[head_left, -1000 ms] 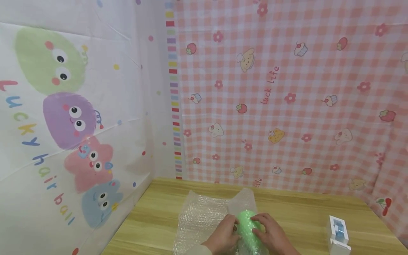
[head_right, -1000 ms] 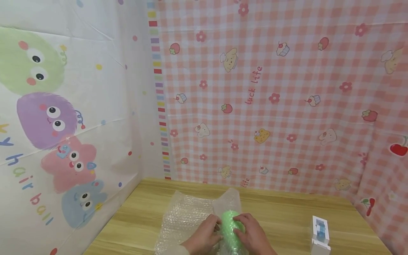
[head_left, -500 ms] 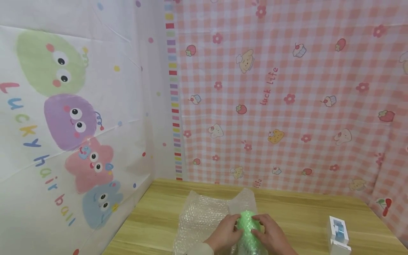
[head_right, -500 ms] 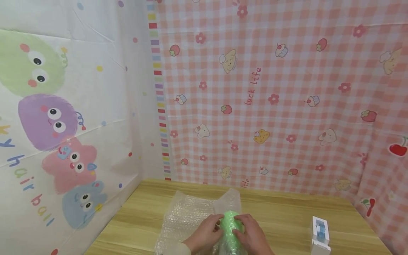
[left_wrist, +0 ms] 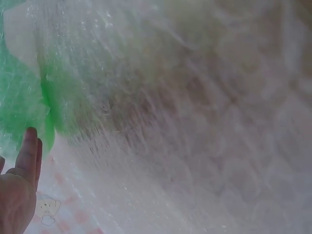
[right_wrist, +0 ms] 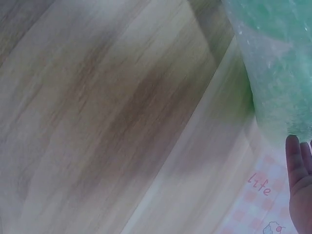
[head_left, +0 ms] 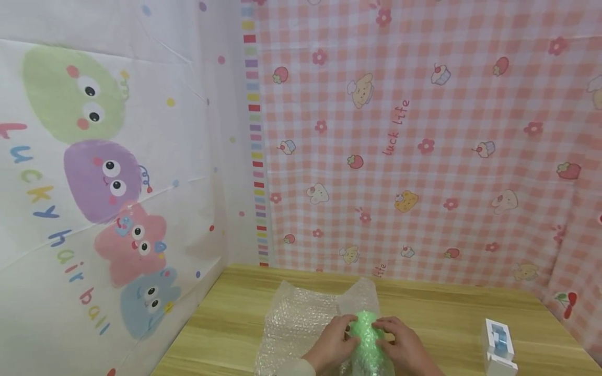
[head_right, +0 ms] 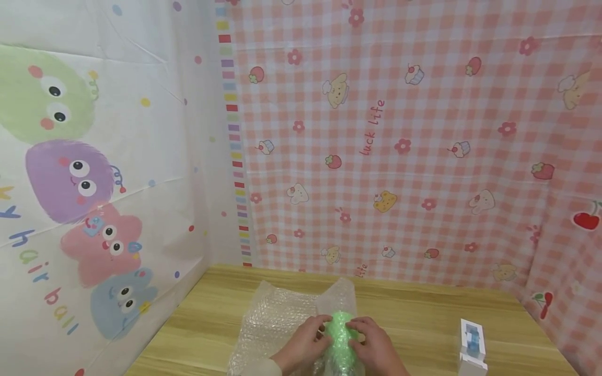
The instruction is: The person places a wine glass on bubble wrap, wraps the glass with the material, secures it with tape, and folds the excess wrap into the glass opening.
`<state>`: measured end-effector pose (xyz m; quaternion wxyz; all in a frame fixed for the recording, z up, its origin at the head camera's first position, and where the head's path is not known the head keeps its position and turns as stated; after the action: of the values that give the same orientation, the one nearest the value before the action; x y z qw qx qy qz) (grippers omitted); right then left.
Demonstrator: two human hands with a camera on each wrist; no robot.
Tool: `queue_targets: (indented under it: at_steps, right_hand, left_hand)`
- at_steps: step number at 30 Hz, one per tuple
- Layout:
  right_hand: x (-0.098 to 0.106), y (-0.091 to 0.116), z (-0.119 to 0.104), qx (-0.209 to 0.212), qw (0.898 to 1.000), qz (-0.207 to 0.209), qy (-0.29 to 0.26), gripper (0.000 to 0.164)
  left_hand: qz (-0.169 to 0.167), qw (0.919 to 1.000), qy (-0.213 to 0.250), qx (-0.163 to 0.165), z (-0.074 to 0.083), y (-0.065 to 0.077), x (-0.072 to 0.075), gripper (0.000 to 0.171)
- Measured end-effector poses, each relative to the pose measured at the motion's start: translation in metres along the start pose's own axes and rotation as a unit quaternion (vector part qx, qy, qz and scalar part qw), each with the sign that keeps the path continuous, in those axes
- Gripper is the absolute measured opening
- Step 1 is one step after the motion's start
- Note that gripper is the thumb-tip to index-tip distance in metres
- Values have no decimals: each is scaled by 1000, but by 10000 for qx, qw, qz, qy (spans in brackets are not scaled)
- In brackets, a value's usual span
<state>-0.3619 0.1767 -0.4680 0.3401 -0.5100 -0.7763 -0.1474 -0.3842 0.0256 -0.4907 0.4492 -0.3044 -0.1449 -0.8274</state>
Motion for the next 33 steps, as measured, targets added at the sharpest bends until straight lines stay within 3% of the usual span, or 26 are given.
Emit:
queue_targets:
  at_steps: [10,18,27,33]
  right_hand:
    - [2,0,-2,-259,9981,255,494,31]
    - [2,0,7,-732,9968,306,50,32]
    - [2,-2,3,-537,9983,160,163,32]
    - [2,-4,7,-1031,9945,163,22,32]
  left_hand:
    - [172,9998,-49,120,0,1,0,37]
    - [232,9992,286,158,-2,1,2,34]
    - [88,9962,746,447,-8,1,-1,39]
    - [112,9976,615,308,-6,3,-1,38]
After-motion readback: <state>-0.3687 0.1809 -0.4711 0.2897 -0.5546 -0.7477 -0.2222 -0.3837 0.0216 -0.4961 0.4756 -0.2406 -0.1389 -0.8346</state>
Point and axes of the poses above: each hand's wrist, its own y-axis away from the middle knuckle, its own x-axis out of the back of the hand, z = x × y, the point moved 8 cm from there along -y, towards the middle knuckle, and after that the axes turned 11 degrees about -z, right-handed, at the moved point
